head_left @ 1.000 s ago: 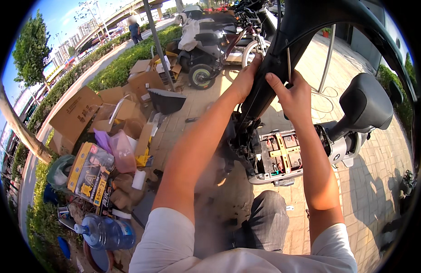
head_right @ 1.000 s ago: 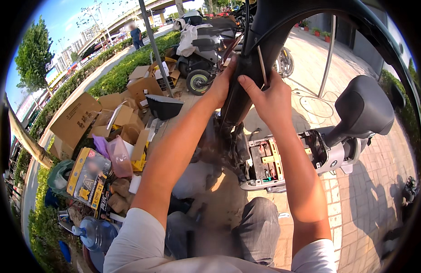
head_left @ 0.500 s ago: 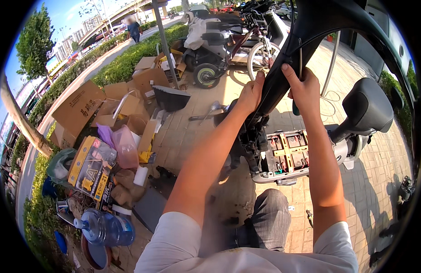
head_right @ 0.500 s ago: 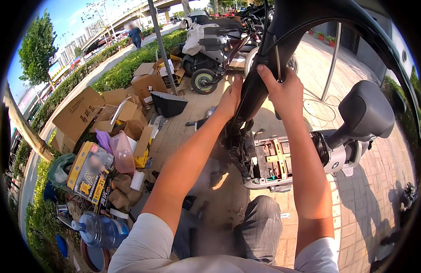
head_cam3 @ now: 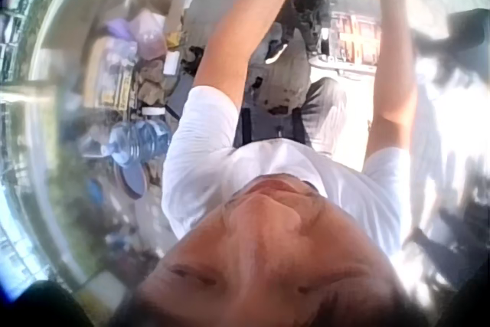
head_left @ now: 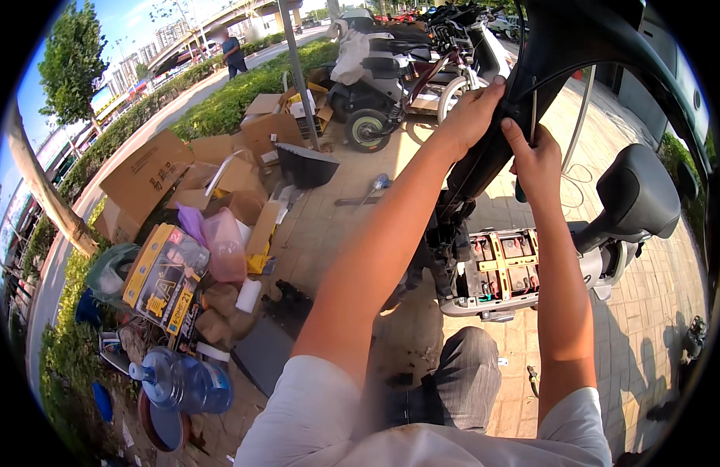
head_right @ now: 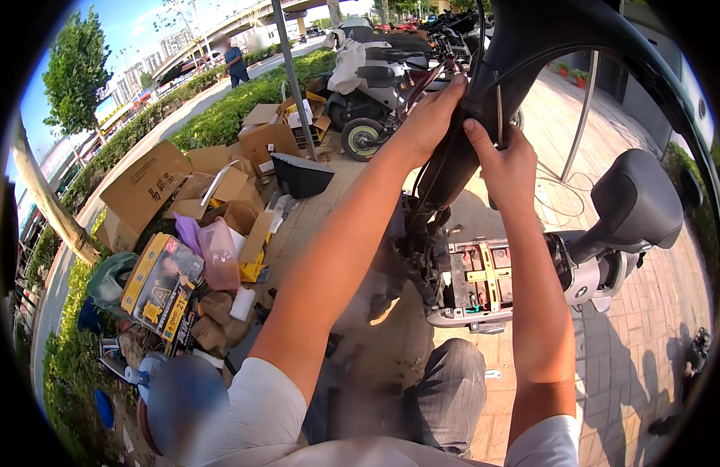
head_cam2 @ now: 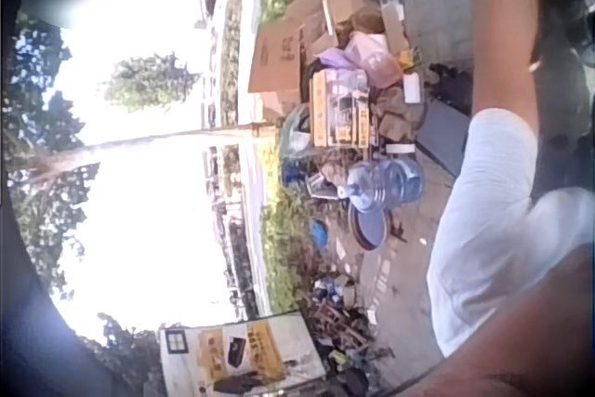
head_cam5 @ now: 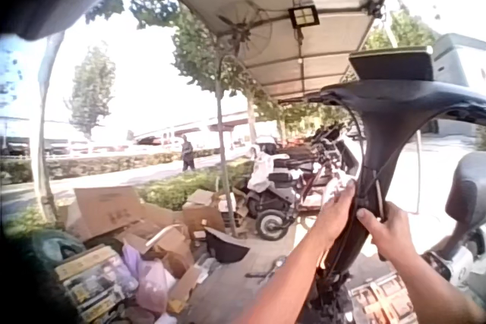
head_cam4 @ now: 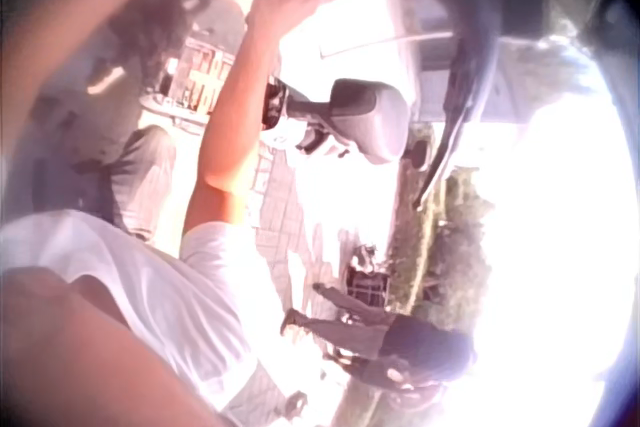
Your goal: The person uses a screwdriver to remove screws from the handlebar assembly of a scooter. They detach a black plastic cover and a cylindrical component from the handlebar stem, placing the parts aside. The person then reattaches the cylindrical component to the stem.
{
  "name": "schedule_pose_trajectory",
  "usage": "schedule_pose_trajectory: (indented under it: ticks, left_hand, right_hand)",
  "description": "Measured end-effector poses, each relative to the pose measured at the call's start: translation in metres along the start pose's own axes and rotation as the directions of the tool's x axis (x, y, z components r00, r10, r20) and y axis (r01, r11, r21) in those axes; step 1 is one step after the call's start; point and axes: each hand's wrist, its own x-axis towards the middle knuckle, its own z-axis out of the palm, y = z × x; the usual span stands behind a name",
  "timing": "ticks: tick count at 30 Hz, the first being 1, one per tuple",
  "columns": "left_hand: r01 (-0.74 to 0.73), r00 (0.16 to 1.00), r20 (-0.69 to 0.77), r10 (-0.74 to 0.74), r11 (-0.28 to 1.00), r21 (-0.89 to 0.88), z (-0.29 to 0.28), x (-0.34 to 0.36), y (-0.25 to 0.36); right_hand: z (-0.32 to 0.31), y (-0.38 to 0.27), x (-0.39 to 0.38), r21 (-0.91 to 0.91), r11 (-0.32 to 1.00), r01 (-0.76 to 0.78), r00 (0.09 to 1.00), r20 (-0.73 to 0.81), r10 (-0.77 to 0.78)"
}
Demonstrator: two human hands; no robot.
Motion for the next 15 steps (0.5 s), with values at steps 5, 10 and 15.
schedule_pose_trajectory:
  ticks: [5, 10, 15]
  left_hand:
    - [0.118, 0.989, 0.099, -0.114, 0.992, -0.037, 0.011, 0.031, 0.026]
    - [0.066, 0.995, 0.085, -0.058, 0.993, -0.096, 0.012, 0.028, 0.012]
    - [0.069, 0.991, 0.118, -0.065, 0.997, -0.029, 0.006, 0.036, 0.011]
  right_hand:
    - [0.004, 0.007, -0.003, 0.032, 0.999, -0.025, 1.000, -0.009, 0.025]
    - [0.009, 0.015, -0.002, 0.021, 0.996, 0.089, 0.994, -0.065, -0.088]
    - [0.006, 0.017, -0.001, -0.040, 0.999, 0.008, 0.999, -0.039, -0.010]
